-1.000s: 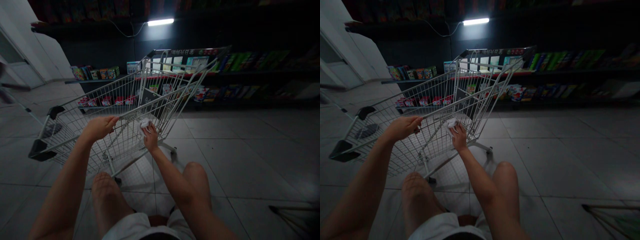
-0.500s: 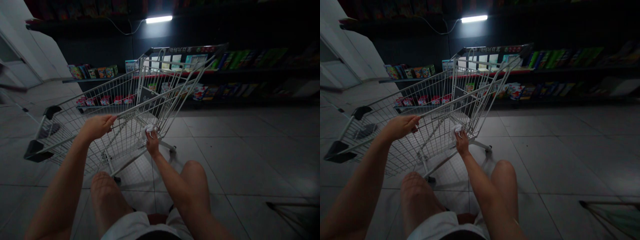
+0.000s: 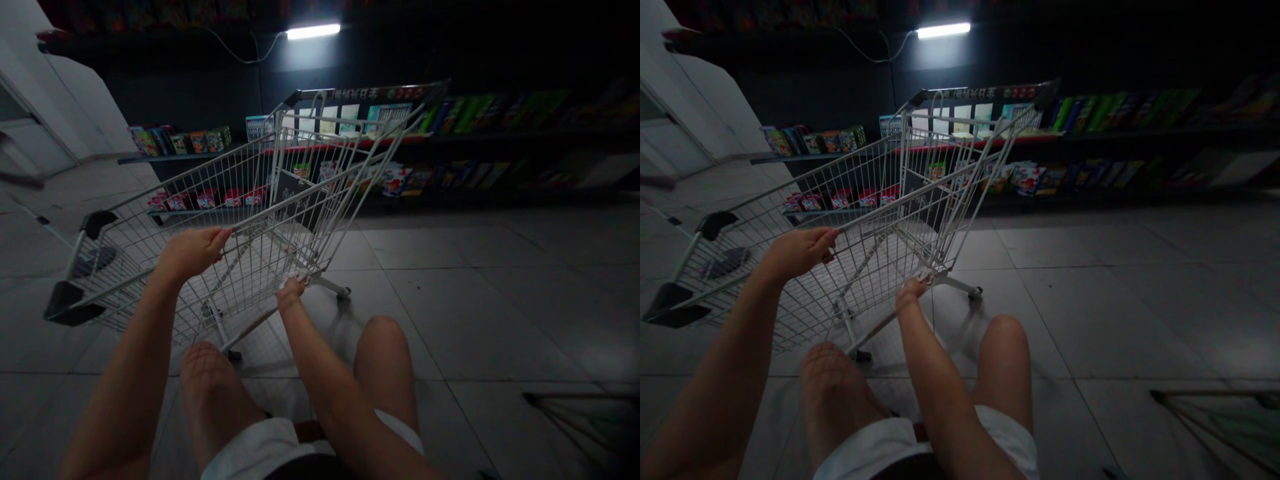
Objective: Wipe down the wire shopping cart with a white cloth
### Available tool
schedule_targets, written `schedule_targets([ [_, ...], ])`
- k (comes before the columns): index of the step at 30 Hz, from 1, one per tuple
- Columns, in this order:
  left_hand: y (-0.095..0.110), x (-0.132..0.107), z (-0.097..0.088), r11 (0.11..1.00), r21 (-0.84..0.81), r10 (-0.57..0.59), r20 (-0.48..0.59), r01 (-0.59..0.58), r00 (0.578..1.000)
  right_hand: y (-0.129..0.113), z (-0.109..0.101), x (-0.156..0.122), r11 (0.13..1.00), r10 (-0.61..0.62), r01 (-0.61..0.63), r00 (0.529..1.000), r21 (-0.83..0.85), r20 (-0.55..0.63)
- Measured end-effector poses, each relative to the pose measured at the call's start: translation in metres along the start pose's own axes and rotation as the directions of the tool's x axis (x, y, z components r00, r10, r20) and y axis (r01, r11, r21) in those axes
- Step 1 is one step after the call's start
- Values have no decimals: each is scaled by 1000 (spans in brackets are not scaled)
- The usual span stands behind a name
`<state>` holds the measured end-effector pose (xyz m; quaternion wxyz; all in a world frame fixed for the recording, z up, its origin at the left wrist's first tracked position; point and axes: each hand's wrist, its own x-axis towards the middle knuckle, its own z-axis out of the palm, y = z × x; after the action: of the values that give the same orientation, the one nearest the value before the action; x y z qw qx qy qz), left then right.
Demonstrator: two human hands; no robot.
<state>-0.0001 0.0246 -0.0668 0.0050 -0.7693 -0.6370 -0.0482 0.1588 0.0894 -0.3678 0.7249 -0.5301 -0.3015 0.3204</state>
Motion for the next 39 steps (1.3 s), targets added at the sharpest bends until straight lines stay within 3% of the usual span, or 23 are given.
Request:
schedule_targets([
  [4, 2, 1, 1, 999, 44, -3, -12, 3, 1000, -17, 24, -8, 975, 221, -212, 962, 71, -159],
  [7, 2, 0, 2, 998, 60, 7, -20, -5, 1000, -48, 20, 6, 967, 234, -212, 958, 140, -164],
  [9, 1, 0, 3, 998, 62, 21, -23, -19, 1000, -81, 9, 36, 987, 71, -45, 984, 157, -162],
  [10, 0, 0, 3, 998, 58, 27, -21, -26, 999, -99, 3, 56, 985, -89, 111, 982, 129, -165],
  [12, -1, -1, 3, 998, 46, 34, -14, -33, 999, -132, -8, 96, 920, -391, 391, 904, -38, -171],
  [15, -2, -2, 0, 999, 20, 31, 7, -31, 999, -153, -16, 133, 772, -609, 582, 793, -254, -33],
  [17, -1, -4, -2, 999, 1, 34, 15, -34, 999, -138, -19, 126, 709, -622, 610, 777, -353, 96],
  [19, -1, -5, -3, 999, -20, 41, 17, -41, 999, -105, -28, 99, 681, -564, 587, 802, -438, 197],
  [22, -5, -5, -3, 998, -36, 43, 18, -43, 999, -51, -50, 51, 690, -424, 535, 845, -487, 326],
  [24, -9, -6, -3, 998, -42, 37, 21, -36, 999, -40, -64, 38, 704, -409, 543, 837, -458, 365],
  [25, -11, -6, -3, 998, -48, 34, 22, -33, 999, -47, -68, 40, 704, -447, 564, 824, -431, 348],
  [27, -15, -8, -3, 998, -64, 31, 30, -29, 999, -84, -69, 61, 670, -589, 642, 766, -374, 258],
  [30, -21, -14, -6, 996, -84, 33, 41, -30, 999, -164, -52, 111, 540, -770, 769, 615, -340, 168],
  [32, -26, -20, -9, 995, -95, 26, 49, -21, 998, -200, -35, 133, 506, -795, 788, 584, -351, 164],
  [33, -29, -22, -10, 995, -99, 19, 54, -13, 998, -206, -27, 136, 502, -793, 787, 584, -359, 171],
  [35, -39, -28, -11, 995, -102, 1, 64, 5, 998, -192, -17, 122, 508, -771, 775, 604, -376, 204],
  [39, -62, -35, -12, 993, -111, -40, 65, 47, 997, -106, -23, 54, 500, -673, 755, 647, -424, 358],
])
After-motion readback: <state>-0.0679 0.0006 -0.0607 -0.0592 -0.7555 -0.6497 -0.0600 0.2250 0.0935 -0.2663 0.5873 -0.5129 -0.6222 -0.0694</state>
